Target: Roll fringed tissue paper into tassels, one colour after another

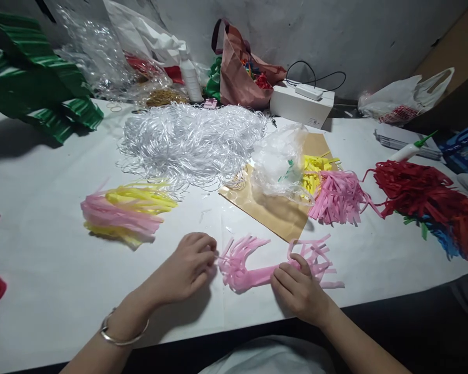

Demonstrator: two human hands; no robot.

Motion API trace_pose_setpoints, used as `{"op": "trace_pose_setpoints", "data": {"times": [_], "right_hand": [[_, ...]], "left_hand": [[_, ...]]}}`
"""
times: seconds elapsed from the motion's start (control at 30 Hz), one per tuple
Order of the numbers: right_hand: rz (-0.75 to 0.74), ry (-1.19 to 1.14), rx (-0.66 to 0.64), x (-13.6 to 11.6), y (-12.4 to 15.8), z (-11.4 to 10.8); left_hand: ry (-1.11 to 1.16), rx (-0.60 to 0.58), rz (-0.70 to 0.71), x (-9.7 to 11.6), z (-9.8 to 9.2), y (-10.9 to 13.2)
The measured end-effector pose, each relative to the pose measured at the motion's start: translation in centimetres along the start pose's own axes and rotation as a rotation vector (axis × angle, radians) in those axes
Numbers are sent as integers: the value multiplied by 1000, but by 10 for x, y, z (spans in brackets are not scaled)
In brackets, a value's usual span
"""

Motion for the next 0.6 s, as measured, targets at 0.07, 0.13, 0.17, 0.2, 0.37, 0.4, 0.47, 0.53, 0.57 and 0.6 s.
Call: {"op": "trace_pose_setpoints", "data": {"times": [0.07, 0.13, 0.17, 0.2, 0.37, 0.4, 0.47, 0.53, 0.57, 0.6], "right_hand": [[6, 3, -9, 0, 1, 1], [14, 5, -11, 0, 1, 2], [22, 3, -11, 0, 2, 2], [31, -1, -13, 0, 2, 2], [84, -89, -10, 0, 7, 7], [102, -112, -7, 1, 7, 8], [156, -157, -4, 2, 8, 9], [222, -199, -14, 4, 8, 9], [254, -215, -20, 5, 9, 8], [283, -225, -27, 6, 9, 8]], "left_hand": [[-125, 130, -86, -7, -7, 8], [-200, 325, -194, 5, -9, 12], [-207, 414, -221, 18, -7, 11], [-193, 441, -210, 35, -1, 8], [-7, 222, 138, 116, 58, -20], [-8, 187, 98, 120, 68, -25], [-39, 138, 9, 117, 81, -30], [-85, 108, -29, 108, 85, -30], [-104, 98, -27, 103, 84, -29], [-116, 96, -18, 99, 83, -27]]}}
Point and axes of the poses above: each hand's wrist, its own y-axis away from the middle knuckle, its own z-axis out of the palm, x = y × z, the point moved 2 cm from there along -y, towards the middle knuckle, and after that the axes turned 6 degrees about -y, right-handed, at the moved point
